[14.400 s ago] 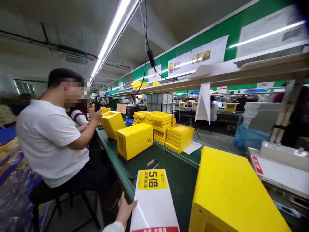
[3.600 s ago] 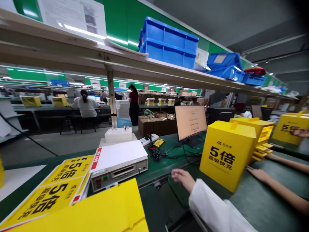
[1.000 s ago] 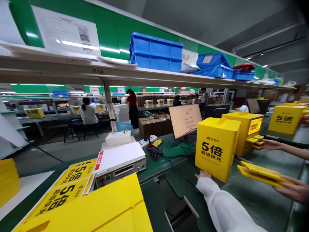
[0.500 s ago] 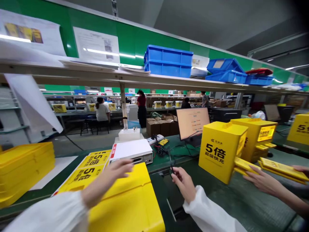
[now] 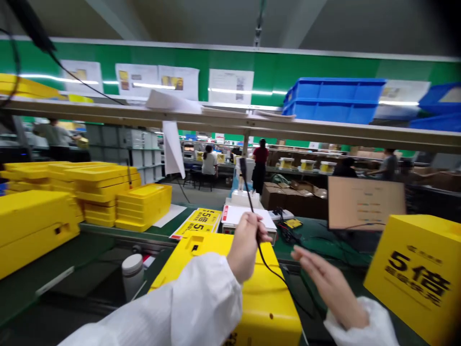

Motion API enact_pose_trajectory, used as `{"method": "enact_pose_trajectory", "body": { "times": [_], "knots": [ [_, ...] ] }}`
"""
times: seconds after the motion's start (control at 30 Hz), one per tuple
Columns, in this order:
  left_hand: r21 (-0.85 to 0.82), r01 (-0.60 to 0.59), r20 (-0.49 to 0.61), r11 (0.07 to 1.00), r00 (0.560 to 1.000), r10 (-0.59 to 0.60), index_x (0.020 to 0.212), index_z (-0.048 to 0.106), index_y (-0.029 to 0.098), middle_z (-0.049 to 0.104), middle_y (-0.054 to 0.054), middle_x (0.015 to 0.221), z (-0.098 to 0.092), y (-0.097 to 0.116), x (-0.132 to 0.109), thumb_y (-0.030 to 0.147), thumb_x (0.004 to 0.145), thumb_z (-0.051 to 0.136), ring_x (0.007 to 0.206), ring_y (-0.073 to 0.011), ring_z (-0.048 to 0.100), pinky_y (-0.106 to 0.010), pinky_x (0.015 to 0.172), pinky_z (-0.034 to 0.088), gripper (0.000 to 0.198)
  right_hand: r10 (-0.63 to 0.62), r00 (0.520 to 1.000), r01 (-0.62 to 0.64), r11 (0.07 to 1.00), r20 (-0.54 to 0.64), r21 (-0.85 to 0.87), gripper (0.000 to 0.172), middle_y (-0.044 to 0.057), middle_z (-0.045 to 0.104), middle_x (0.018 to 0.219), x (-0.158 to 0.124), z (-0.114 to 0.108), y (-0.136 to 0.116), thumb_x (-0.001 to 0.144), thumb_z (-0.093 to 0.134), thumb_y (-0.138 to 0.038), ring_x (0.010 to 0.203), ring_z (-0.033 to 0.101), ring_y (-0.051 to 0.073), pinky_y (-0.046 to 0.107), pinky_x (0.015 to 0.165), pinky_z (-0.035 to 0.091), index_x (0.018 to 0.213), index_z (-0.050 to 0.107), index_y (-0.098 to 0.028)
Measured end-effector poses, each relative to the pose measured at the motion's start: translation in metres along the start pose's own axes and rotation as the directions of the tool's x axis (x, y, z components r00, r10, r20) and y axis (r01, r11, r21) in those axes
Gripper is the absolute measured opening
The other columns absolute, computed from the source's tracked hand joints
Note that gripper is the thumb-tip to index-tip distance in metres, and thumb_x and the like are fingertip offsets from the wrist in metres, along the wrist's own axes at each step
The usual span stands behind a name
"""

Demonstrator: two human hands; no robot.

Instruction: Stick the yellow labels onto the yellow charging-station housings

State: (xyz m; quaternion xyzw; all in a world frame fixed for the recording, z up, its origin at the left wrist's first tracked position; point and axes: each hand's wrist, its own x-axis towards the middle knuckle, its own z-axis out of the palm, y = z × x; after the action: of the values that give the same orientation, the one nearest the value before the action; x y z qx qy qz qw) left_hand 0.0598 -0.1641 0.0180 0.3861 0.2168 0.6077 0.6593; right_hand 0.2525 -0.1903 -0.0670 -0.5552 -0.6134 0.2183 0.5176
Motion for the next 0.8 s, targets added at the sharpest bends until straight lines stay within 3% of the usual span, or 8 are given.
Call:
{"method": "enact_pose_trajectory", "body": {
  "times": [0.07, 0.13, 0.27, 0.4, 0.5, 0.63, 0.7, 0.8],
  "knots": [
    [-0.005, -0.02, 0.045, 1.0, 0.999, 0.02, 0.076, 0.049, 0.015, 0.053, 0.002, 0.059, -0.005, -0.005, -0.027, 0.038, 0.086, 0.048, 0.054, -0.0079, 0.052, -0.019, 0.058, 0.042, 0.025, -0.043, 0.998, 0.049, 0.987, -0.045, 0.152, 0.056, 0.011, 0.064, 0.108, 0.015, 0.016, -0.058, 0.077, 0.049, -0.059, 0.103, 0.058, 0.025, 0.045, 0.098, 0.039, 0.116, 0.057, -0.02],
    [-0.053, 0.002, 0.059, 0.999, 0.998, 0.001, 0.075, 0.049, 0.015, 0.055, 0.0, 0.062, -0.012, -0.014, -0.044, 0.043, 0.083, 0.051, 0.059, -0.0102, 0.055, -0.023, 0.064, 0.045, 0.029, -0.142, 0.985, 0.102, 0.939, 0.098, 0.328, 0.059, 0.009, 0.064, 0.108, 0.025, 0.043, -0.112, 0.078, 0.051, -0.058, 0.097, 0.06, 0.021, 0.039, 0.091, 0.044, 0.124, 0.048, -0.02],
    [-0.063, 0.031, -0.032, 0.998, 0.999, -0.033, 0.079, 0.052, 0.016, 0.06, -0.005, 0.079, -0.042, -0.024, -0.057, 0.043, 0.079, 0.055, 0.081, -0.0182, 0.059, -0.032, 0.081, 0.043, 0.027, -0.225, 0.937, 0.083, 0.887, 0.267, 0.455, 0.047, 0.001, 0.062, 0.071, 0.039, 0.108, -0.164, 0.076, 0.058, -0.05, 0.053, 0.053, 0.01, 0.021, 0.046, 0.043, 0.11, 0.059, -0.017],
    [0.037, 0.067, -0.213, 0.997, 0.975, -0.057, 0.107, 0.052, 0.018, 0.051, -0.013, 0.125, -0.08, -0.014, -0.074, 0.033, 0.071, 0.064, 0.123, -0.0261, 0.04, -0.038, 0.103, 0.029, 0.04, -0.374, 0.861, 0.372, 0.925, 0.346, 0.073, 0.044, 0.003, 0.063, 0.066, 0.066, 0.161, -0.152, 0.092, 0.029, -0.044, 0.062, 0.056, 0.013, 0.023, 0.057, 0.043, 0.105, 0.062, -0.017],
    [0.177, -0.171, -0.227, 0.969, 0.951, 0.209, 0.112, 0.054, 0.023, 0.04, -0.007, 0.138, -0.113, 0.009, -0.093, 0.031, 0.068, 0.066, 0.131, -0.0231, 0.03, -0.034, 0.108, 0.024, 0.046, -0.411, 0.774, 0.611, 0.687, 0.482, -0.394, 0.037, 0.008, 0.067, 0.087, 0.086, 0.191, -0.127, 0.094, 0.032, -0.033, 0.084, 0.058, 0.02, 0.03, 0.072, 0.044, 0.109, 0.063, -0.019],
    [0.497, -0.298, -0.27, 0.815, 0.839, 0.472, 0.1, 0.06, 0.027, 0.042, -0.001, 0.136, -0.174, 0.044, -0.093, 0.032, 0.074, 0.062, 0.13, -0.0207, 0.032, -0.031, 0.109, 0.024, 0.026, -0.286, 0.64, 0.737, 0.49, 0.713, -0.465, 0.022, 0.008, 0.068, 0.089, 0.097, 0.221, -0.096, 0.085, 0.053, -0.019, 0.086, 0.058, 0.022, 0.028, 0.073, 0.043, 0.101, 0.068, -0.02],
    [0.482, -0.159, -0.333, 0.862, 0.877, 0.348, 0.11, 0.055, 0.026, 0.038, -0.002, 0.139, -0.204, 0.052, -0.083, 0.034, 0.075, 0.062, 0.132, -0.0206, 0.028, -0.033, 0.11, 0.019, 0.037, -0.21, 0.59, 0.778, 0.407, 0.78, -0.479, 0.022, 0.009, 0.068, 0.083, 0.097, 0.231, -0.089, 0.083, 0.054, -0.015, 0.085, 0.058, 0.022, 0.027, 0.07, 0.042, 0.097, 0.07, -0.019],
    [0.197, 0.119, -0.28, 0.973, 0.958, -0.06, 0.132, 0.035, 0.022, 0.031, -0.007, 0.145, -0.228, 0.047, -0.072, 0.033, 0.071, 0.065, 0.134, -0.0248, 0.024, -0.037, 0.109, 0.023, 0.068, -0.124, 0.547, 0.816, 0.299, 0.828, -0.495, 0.023, 0.01, 0.067, 0.083, 0.097, 0.24, -0.087, 0.084, 0.051, -0.013, 0.088, 0.057, 0.024, 0.03, 0.069, 0.041, 0.093, 0.071, -0.018]
  ]
}}
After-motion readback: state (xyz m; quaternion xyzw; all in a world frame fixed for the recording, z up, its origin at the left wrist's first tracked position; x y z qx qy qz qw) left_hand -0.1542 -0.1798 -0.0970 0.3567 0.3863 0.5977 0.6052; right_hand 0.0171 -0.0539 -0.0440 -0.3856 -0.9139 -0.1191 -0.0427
